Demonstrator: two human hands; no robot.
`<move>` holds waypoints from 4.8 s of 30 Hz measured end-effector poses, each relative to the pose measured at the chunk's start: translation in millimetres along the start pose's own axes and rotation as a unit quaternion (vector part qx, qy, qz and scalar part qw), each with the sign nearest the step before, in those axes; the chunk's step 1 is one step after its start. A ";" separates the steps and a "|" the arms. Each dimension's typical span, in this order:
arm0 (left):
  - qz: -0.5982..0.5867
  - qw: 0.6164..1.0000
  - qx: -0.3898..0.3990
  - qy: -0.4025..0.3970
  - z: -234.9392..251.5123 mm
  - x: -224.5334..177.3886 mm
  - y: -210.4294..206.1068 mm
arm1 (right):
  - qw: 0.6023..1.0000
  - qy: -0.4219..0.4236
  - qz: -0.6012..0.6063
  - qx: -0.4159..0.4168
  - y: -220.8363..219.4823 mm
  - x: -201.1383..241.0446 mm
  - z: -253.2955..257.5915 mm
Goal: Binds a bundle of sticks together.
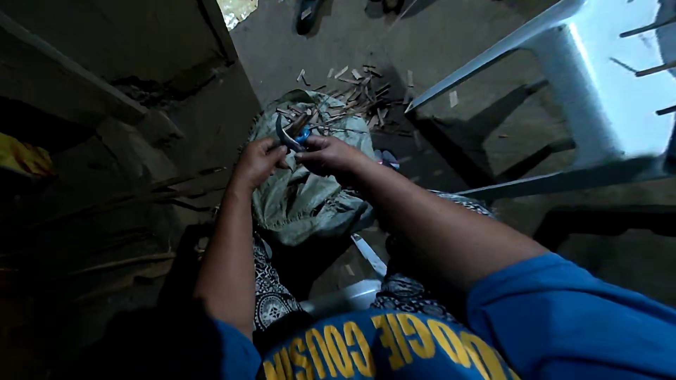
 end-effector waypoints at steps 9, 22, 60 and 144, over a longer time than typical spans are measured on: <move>0.137 0.984 -0.100 0.049 -2.5 -13.6 3.2 | 0.992 0.056 -0.037 -0.108 2.5 3.6 -2.8; 0.046 0.997 -0.051 -0.022 -7.0 -14.7 7.0 | 0.962 -0.026 0.264 0.060 -17.1 8.1 -11.3; 0.317 0.933 -0.156 -0.062 -7.5 -21.8 -25.0 | 0.932 -0.157 0.326 -0.014 5.7 3.6 -8.5; 0.333 0.925 -0.182 0.014 -9.3 -31.2 -26.6 | 0.894 -0.148 0.423 0.004 -11.5 -2.7 -9.4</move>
Point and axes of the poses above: each hand's wrist, its own z-axis towards the middle knuckle, its own y-axis out of the back of the hand, x = y × z, the point moved 4 cm from there along z, towards the middle knuckle, and after that the axes turned 4 degrees about y, right-handed, at the moved point
